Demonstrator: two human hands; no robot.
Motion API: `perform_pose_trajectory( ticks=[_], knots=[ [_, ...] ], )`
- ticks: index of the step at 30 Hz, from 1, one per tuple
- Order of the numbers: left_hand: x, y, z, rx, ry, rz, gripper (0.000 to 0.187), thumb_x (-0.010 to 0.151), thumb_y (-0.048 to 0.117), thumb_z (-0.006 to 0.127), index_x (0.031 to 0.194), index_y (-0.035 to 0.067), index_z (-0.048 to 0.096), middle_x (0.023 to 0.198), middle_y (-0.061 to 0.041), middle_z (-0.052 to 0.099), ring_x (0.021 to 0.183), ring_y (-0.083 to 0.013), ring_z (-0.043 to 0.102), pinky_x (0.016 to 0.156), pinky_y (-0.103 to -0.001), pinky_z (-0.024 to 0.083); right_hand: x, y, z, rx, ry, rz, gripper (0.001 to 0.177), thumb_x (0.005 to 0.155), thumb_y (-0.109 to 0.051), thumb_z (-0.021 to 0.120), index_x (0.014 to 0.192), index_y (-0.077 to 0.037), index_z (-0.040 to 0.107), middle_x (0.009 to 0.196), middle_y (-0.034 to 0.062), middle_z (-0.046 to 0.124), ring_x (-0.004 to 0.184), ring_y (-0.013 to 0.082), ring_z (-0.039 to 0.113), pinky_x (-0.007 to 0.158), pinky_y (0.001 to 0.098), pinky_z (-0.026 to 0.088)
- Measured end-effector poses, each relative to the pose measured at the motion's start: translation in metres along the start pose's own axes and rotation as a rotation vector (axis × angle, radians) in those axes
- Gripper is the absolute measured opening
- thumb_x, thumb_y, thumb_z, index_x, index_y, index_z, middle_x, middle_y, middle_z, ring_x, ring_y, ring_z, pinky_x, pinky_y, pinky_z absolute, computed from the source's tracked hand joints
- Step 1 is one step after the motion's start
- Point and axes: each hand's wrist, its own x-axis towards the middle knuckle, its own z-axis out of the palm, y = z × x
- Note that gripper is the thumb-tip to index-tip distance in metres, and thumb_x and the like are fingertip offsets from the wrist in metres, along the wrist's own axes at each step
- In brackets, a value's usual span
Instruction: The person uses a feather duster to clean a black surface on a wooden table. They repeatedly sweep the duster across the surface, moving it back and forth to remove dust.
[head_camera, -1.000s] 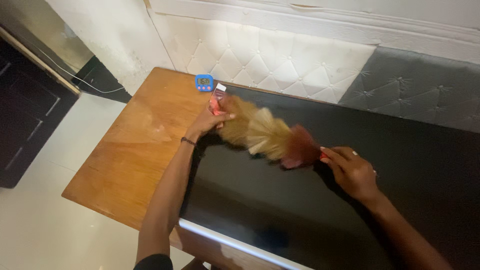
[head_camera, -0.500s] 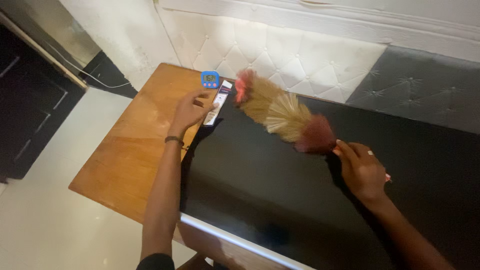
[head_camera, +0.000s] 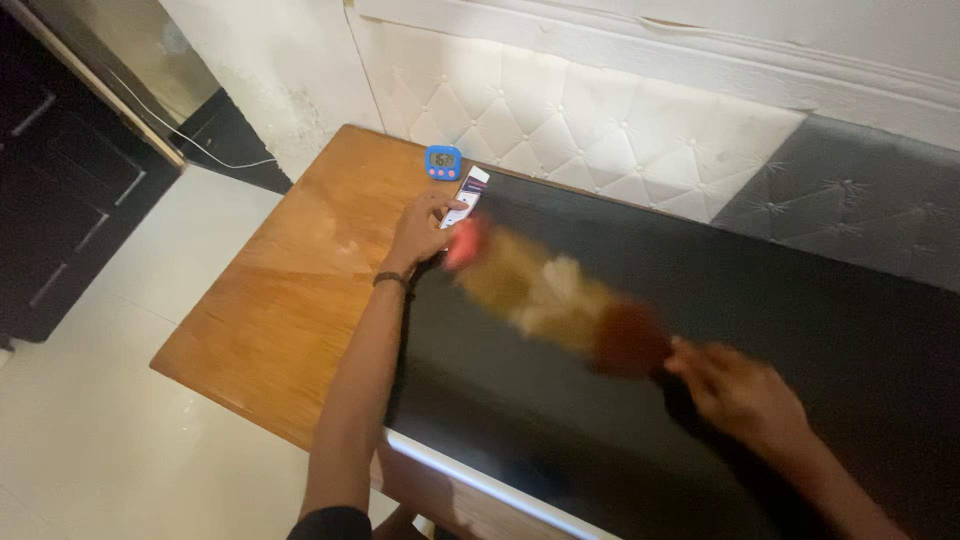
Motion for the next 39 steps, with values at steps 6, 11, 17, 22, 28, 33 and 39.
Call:
perform_pose_trajectory(
  ticks=[6, 11, 17, 22, 28, 33, 39],
  knots=[
    [0.000, 0.012, 0.001, 0.037, 0.023, -0.117, 0.024, 0.083, 0.032, 0.083, 0.097, 0.013, 0.082, 0.095, -0.004, 0.071, 0.082, -0.0167, 0.065, 0.072, -0.030, 0.052, -0.009, 0.035, -0.005, 0.027, -0.095, -0.180, 0.030, 0.091, -0.027, 0.065, 0.118, -0.016, 0.072, 0.106, 0.0063, 0.080, 0.073, 0.0153, 0.079, 0.059, 0.0301, 0.064],
    [-0.002, 0.006, 0.003, 0.014, 0.078, -0.137, 0.027, 0.088, 0.035, 0.079, 0.089, 0.008, 0.080, 0.091, -0.006, 0.075, 0.076, -0.0170, 0.070, 0.070, -0.031, 0.054, 0.035, 0.051, -0.034, -0.086, -0.179, 0.203, 0.032, 0.095, -0.028, 0.065, 0.123, -0.014, 0.073, 0.098, 0.0079, 0.081, 0.067, 0.0181, 0.077, 0.061, 0.0340, 0.063],
    [0.004, -0.001, 0.008, 0.075, 0.157, -0.203, 0.026, 0.089, 0.033, 0.075, 0.088, 0.008, 0.079, 0.089, -0.007, 0.077, 0.078, -0.0203, 0.073, 0.068, -0.034, 0.054, 0.056, 0.026, -0.058, -0.061, -0.251, 0.311, 0.031, 0.094, -0.031, 0.068, 0.116, -0.010, 0.075, 0.091, 0.0119, 0.081, 0.051, 0.0181, 0.068, 0.052, 0.0350, 0.058],
    [0.003, 0.009, 0.006, 0.071, 0.193, -0.184, 0.025, 0.085, 0.036, 0.077, 0.084, 0.011, 0.081, 0.087, -0.006, 0.078, 0.076, -0.0217, 0.073, 0.068, -0.034, 0.055, 0.061, 0.002, -0.063, -0.125, -0.365, 0.536, 0.029, 0.099, -0.033, 0.065, 0.110, -0.009, 0.076, 0.074, 0.0120, 0.076, 0.044, 0.0177, 0.062, 0.047, 0.0356, 0.054],
    [-0.002, 0.017, 0.003, 0.241, 0.122, -0.161, 0.027, 0.086, 0.040, 0.074, 0.083, 0.013, 0.080, 0.086, -0.007, 0.075, 0.078, -0.0262, 0.072, 0.068, -0.038, 0.055, 0.092, -0.056, -0.015, -0.116, -0.273, 0.440, 0.041, 0.104, -0.039, 0.056, 0.097, -0.004, 0.076, 0.069, 0.0196, 0.072, 0.050, 0.0185, 0.060, 0.052, 0.0362, 0.054],
    [-0.002, 0.019, 0.004, 0.312, 0.125, -0.129, 0.021, 0.085, 0.035, 0.071, 0.084, 0.015, 0.079, 0.089, -0.007, 0.072, 0.081, -0.0274, 0.071, 0.070, -0.041, 0.055, 0.083, -0.044, -0.010, 0.024, -0.084, 0.355, 0.039, 0.097, -0.037, 0.059, 0.106, -0.005, 0.079, 0.083, 0.0139, 0.076, 0.053, 0.0178, 0.070, 0.053, 0.0365, 0.058],
    [0.003, 0.021, 0.013, 0.495, 0.166, 0.127, 0.017, 0.082, 0.030, 0.074, 0.078, 0.013, 0.074, 0.094, -0.006, 0.070, 0.103, -0.0298, 0.065, 0.082, -0.044, 0.054, 0.018, 0.073, -0.027, 0.062, -0.374, 0.733, 0.050, 0.100, -0.051, 0.061, 0.099, -0.004, 0.080, 0.080, 0.0163, 0.076, 0.061, 0.0226, 0.074, 0.064, 0.0412, 0.064]
  ],
)
